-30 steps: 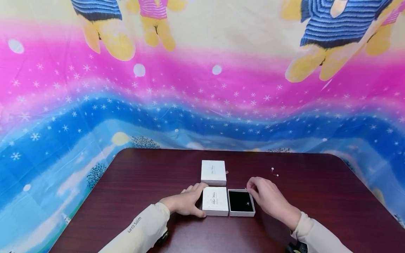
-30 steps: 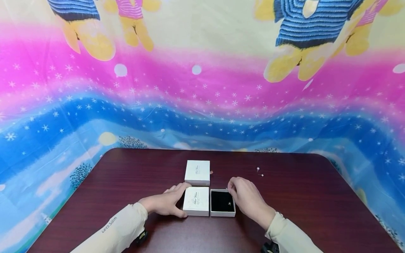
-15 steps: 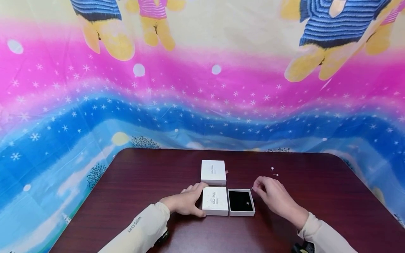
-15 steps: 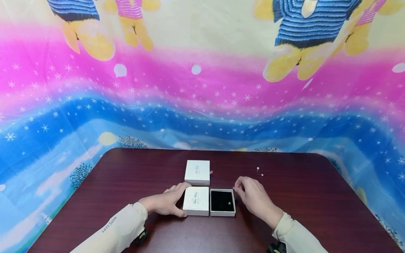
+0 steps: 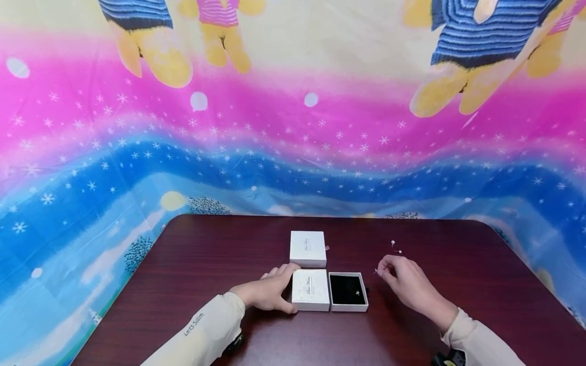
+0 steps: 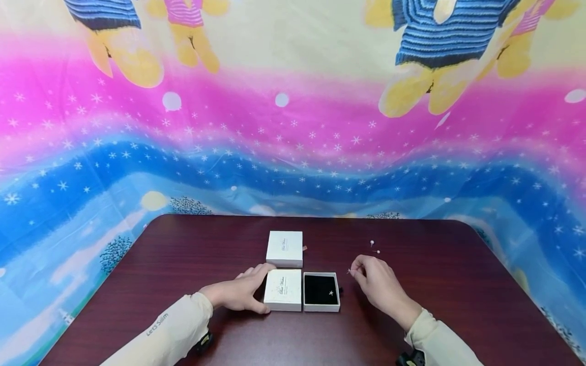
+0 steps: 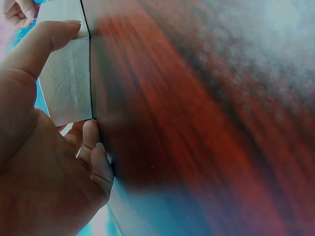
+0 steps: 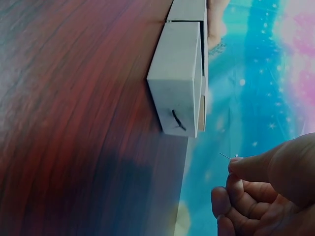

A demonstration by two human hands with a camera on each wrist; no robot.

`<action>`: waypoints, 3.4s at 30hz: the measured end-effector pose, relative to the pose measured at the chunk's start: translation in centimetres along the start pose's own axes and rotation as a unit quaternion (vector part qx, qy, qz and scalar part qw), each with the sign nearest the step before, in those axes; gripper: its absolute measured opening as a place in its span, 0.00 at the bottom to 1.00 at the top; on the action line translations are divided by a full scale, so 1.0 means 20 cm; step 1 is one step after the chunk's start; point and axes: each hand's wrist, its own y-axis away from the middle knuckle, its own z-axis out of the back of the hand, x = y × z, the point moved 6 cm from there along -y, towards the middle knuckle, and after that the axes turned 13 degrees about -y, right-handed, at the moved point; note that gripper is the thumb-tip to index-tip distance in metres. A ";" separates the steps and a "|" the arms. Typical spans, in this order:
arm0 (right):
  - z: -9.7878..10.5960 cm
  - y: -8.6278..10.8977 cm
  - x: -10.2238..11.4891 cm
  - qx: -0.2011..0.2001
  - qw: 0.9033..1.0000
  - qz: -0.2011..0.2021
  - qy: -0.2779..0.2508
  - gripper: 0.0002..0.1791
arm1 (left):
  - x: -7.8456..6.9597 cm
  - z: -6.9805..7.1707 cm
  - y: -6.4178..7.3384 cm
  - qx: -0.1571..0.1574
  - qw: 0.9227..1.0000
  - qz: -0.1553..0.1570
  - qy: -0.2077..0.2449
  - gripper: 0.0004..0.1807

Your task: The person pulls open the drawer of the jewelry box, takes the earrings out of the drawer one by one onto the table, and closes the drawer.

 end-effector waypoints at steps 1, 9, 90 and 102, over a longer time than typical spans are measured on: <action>0.01 0.00 -0.01 -0.002 1.000 0.000 0.000 0.07 | 0.00 0.00 0.00 0.000 1.000 0.000 0.000 0.46; 0.04 0.01 -0.07 -0.021 1.000 -0.003 0.001 0.05 | 0.00 0.00 0.00 -0.001 1.000 -0.002 -0.002 0.46; 0.08 0.03 -0.46 0.017 0.995 -0.096 -0.033 0.05 | -0.01 0.00 0.01 -0.010 1.000 -0.002 -0.005 0.47; 0.08 0.03 -0.47 0.025 0.995 -0.091 -0.032 0.05 | -0.01 0.00 0.01 -0.011 1.000 -0.006 -0.005 0.46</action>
